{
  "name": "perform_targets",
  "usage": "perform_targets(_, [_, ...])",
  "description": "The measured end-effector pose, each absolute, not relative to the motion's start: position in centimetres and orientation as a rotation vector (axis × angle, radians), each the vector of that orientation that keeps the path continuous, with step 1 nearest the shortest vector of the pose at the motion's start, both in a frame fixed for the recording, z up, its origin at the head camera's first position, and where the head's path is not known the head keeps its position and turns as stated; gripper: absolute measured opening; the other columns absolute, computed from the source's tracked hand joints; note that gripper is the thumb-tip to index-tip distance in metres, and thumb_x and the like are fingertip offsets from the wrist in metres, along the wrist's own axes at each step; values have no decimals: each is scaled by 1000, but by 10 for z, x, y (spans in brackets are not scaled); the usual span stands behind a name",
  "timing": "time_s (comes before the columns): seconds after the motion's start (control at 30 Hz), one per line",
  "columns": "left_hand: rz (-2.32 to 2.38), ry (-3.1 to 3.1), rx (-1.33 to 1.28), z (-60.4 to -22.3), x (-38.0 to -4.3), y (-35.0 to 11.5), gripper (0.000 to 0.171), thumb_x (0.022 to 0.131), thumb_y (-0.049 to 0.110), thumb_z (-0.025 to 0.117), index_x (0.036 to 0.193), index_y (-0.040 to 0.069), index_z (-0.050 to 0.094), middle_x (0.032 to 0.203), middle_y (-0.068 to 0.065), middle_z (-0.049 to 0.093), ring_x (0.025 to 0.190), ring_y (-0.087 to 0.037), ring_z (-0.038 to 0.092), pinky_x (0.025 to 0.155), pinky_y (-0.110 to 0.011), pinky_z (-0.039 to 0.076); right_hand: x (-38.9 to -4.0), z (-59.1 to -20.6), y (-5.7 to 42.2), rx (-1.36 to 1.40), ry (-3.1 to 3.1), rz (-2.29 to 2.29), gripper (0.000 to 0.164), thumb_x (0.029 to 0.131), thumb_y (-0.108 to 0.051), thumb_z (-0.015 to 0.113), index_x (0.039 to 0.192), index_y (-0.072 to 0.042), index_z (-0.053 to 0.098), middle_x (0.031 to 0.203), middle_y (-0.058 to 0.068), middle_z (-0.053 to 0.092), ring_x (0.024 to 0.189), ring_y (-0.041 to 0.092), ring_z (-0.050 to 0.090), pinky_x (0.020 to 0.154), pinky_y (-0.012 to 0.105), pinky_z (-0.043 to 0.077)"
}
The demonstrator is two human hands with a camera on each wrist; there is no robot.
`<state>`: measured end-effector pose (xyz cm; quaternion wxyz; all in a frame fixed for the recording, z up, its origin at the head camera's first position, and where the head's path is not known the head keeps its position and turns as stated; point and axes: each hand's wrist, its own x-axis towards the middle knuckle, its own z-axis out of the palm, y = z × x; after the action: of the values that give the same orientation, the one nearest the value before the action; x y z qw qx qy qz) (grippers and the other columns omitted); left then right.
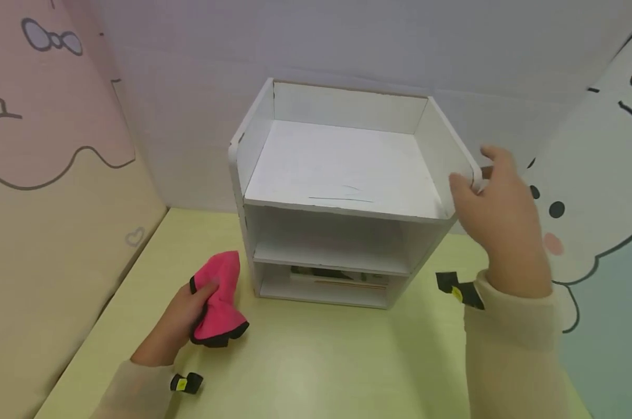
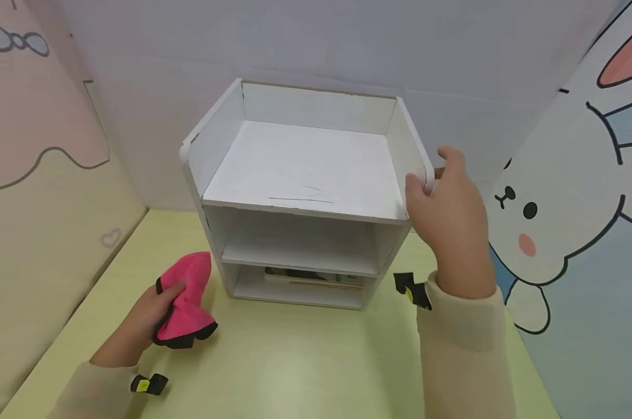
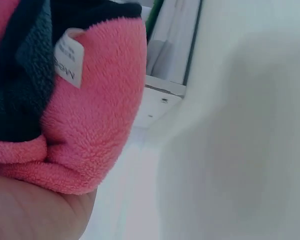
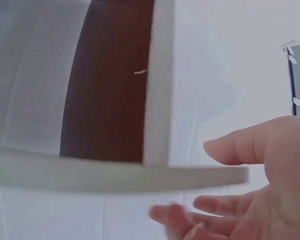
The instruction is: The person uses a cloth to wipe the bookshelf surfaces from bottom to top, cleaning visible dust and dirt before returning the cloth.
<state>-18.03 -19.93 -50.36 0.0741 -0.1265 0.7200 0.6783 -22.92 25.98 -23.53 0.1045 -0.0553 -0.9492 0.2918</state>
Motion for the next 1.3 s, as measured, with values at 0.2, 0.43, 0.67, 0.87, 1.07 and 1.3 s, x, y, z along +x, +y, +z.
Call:
perform_targets(0.2, [1997, 2309, -376, -496, -152, -191, 52, 108, 36, 53, 140, -2, 38, 110, -11, 57, 93, -14, 61, 80, -29, 52, -164, -277, 272, -186, -2522, 903, 72, 102, -45, 55, 163, -20, 26, 157, 3, 44, 129, 31, 50, 105, 51, 38])
perform_targets(0.43, [2055, 2439, -4, -456, -116, -129, 36, 104, 14, 59, 139, 9, 50, 108, -11, 63, 94, -18, 63, 82, -30, 52, -109, -353, 253, 462, -2341, 1050, 36, 91, 5, 71, 125, -8, 67, 114, -3, 68, 100, 6, 57, 90, 17, 40])
perform_targets(0.67, [2029, 2622, 405, -446, -112, -65, 49, 94, 5, 71, 135, 25, 52, 115, 5, 67, 97, -15, 66, 87, -34, 55, -84, -423, 206, 1094, -2052, 1981, 42, 91, 27, 48, 127, 7, 58, 115, 17, 65, 93, 25, 65, 82, 32, 55])
perform_targets(0.87, [2064, 2629, 403, -450, -114, -29, 58, 87, 4, 77, 134, 25, 51, 122, 9, 62, 105, -12, 63, 91, -35, 54, -93, -430, 184, 931, -2183, 2105, 47, 99, 13, 52, 143, -2, 51, 136, 15, 58, 115, 27, 61, 93, 32, 52])
perform_targets(1.07, [2034, 2685, 797, -459, -111, -11, 64, 88, 9, 75, 144, 16, 44, 135, -1, 48, 122, -18, 51, 96, -34, 52, -102, -437, 171, 834, -2212, 1975, 58, 99, 7, 60, 152, -7, 44, 142, 12, 53, 128, 22, 52, 101, 32, 48])
perform_targets(1.3, [1958, 2434, 1406, -463, -109, -9, 65, 92, -6, 55, 153, 0, 34, 150, -15, 41, 133, -27, 47, 106, -36, 46, -102, -448, 166, 469, -2246, 2136, 64, 96, -2, 69, 152, -13, 40, 140, 10, 56, 121, 25, 61, 97, 33, 52])
